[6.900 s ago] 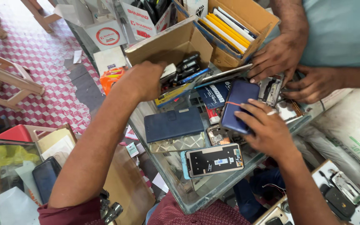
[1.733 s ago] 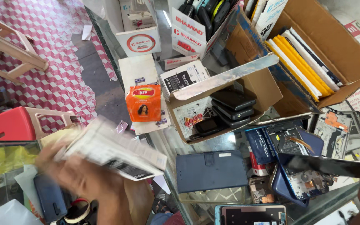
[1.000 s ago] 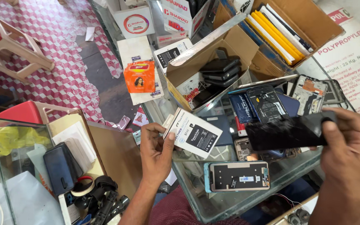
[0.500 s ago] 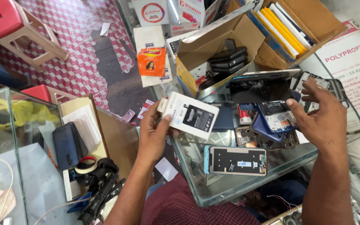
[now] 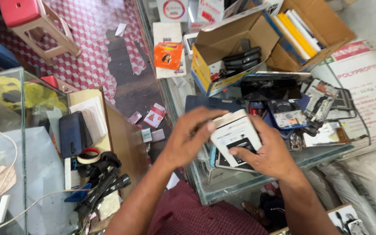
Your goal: The person sorts through various electronic components and accessories on a cluttered workbench. They pick up and inspect phone cases, batteries, and small boxes, moving them around and placing them into cardboard boxes.
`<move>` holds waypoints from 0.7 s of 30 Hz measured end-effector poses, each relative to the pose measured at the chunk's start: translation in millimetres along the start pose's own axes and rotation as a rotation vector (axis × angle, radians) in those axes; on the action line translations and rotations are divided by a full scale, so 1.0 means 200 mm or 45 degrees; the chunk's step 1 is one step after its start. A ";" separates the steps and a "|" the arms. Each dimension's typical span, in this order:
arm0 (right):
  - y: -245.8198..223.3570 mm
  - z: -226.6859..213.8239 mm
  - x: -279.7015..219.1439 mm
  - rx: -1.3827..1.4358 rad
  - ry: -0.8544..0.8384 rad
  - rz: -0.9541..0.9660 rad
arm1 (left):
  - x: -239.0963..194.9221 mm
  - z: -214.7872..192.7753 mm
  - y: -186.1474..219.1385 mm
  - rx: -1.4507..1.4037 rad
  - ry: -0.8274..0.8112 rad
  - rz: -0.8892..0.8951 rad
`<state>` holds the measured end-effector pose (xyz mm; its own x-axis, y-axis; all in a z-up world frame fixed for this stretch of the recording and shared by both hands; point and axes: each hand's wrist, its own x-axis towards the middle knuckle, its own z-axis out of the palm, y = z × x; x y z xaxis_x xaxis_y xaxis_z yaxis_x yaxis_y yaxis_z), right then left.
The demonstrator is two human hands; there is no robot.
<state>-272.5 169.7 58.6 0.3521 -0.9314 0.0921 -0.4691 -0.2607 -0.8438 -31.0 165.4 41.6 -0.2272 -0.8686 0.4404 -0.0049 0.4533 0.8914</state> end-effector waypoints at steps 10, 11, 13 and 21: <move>0.27 -0.24 -0.29 0.281 0.537 -0.058 | 1.12 0.24 -0.34 1.214 -0.726 -0.368; 0.28 -0.26 -0.30 0.286 0.574 -0.054 | 1.18 0.24 -0.41 1.162 -0.784 -0.340; 0.31 -0.30 -0.31 0.356 0.596 -0.045 | 1.25 0.18 -0.52 1.061 -0.899 -0.294; 0.38 -0.33 -0.26 0.363 0.609 -0.059 | 1.21 0.03 -0.44 1.286 -0.811 -0.271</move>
<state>-379.7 182.3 23.4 -0.0705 -0.9494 0.3061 -0.2010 -0.2871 -0.9366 -92.6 -84.2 68.8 -0.5664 -0.8192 -0.0893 -0.7931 0.5125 0.3290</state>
